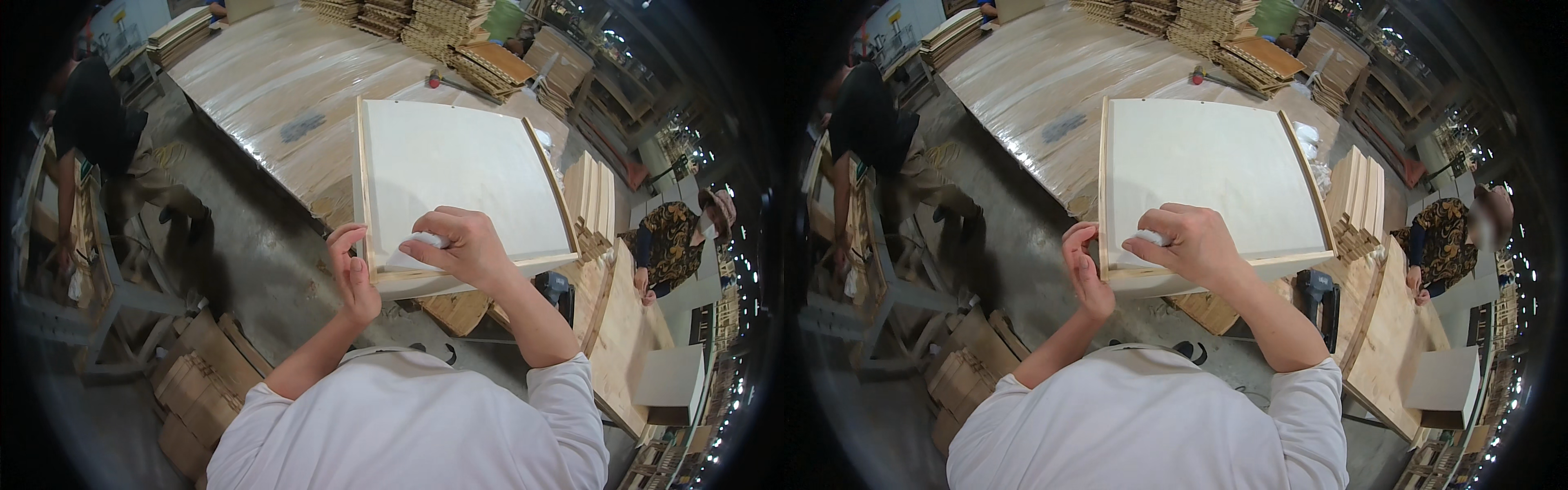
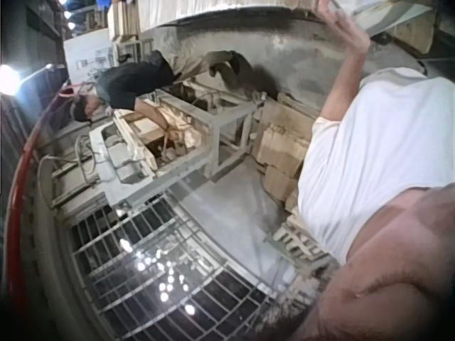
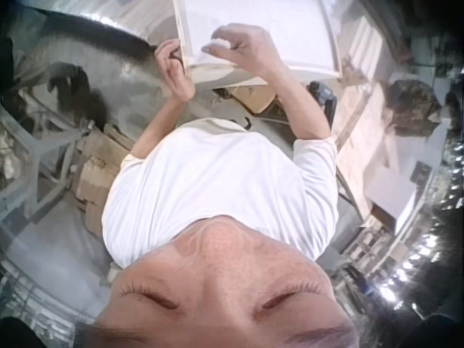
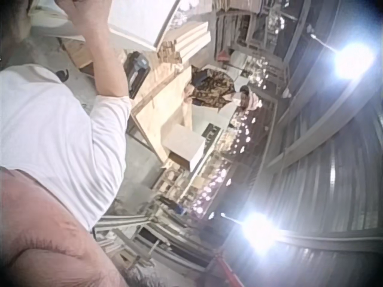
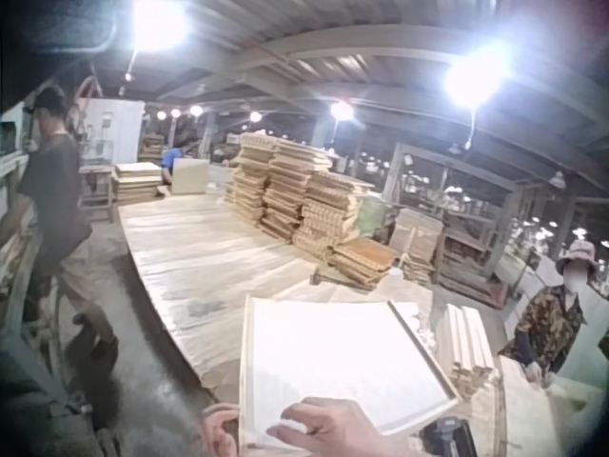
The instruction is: The person assembles a white wooden box by attaching thin wooden strips to its edges using a pneumatic nail gun. They repeatedly position the strips and fire the nail gun to secure them, then flip the box to work on different sides. The process involves handling the box and the nail gun throughout the clip.
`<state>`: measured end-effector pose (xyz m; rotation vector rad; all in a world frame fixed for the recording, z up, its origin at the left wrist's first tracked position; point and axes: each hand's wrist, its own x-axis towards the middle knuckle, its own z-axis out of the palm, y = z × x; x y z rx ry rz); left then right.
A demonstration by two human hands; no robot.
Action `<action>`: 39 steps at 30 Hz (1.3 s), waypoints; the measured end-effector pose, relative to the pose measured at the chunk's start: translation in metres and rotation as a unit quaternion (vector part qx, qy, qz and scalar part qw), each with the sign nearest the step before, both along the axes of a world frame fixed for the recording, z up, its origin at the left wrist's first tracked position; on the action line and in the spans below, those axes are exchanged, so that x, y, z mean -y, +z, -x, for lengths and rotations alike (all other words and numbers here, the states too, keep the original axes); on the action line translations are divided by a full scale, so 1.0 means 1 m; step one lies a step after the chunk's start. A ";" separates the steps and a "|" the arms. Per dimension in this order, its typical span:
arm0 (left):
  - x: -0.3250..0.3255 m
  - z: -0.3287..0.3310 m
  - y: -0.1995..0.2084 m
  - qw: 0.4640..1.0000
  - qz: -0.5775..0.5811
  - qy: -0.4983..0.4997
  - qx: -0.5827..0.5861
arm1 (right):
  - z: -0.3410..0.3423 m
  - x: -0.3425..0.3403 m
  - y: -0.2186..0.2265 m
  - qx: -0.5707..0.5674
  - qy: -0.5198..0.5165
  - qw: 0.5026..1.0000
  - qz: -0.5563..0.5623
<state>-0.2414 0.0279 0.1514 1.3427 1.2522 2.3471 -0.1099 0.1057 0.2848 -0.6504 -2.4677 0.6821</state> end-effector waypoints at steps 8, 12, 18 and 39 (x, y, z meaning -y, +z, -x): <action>0.000 -0.002 0.001 1.000 -0.005 0.009 0.015 | 0.011 -0.012 -0.003 0.039 0.032 0.994 -0.095; 0.000 -0.003 0.001 1.000 -0.002 0.017 0.015 | 0.014 -0.019 -0.003 0.043 0.022 0.993 -0.112; -0.002 -0.008 -0.001 0.999 -0.004 0.046 0.019 | -0.013 -0.024 0.003 0.053 0.019 0.993 -0.108; -0.003 -0.016 -0.002 0.973 0.051 0.223 -0.007 | -0.220 -0.089 0.036 0.151 -0.192 0.952 -0.182</action>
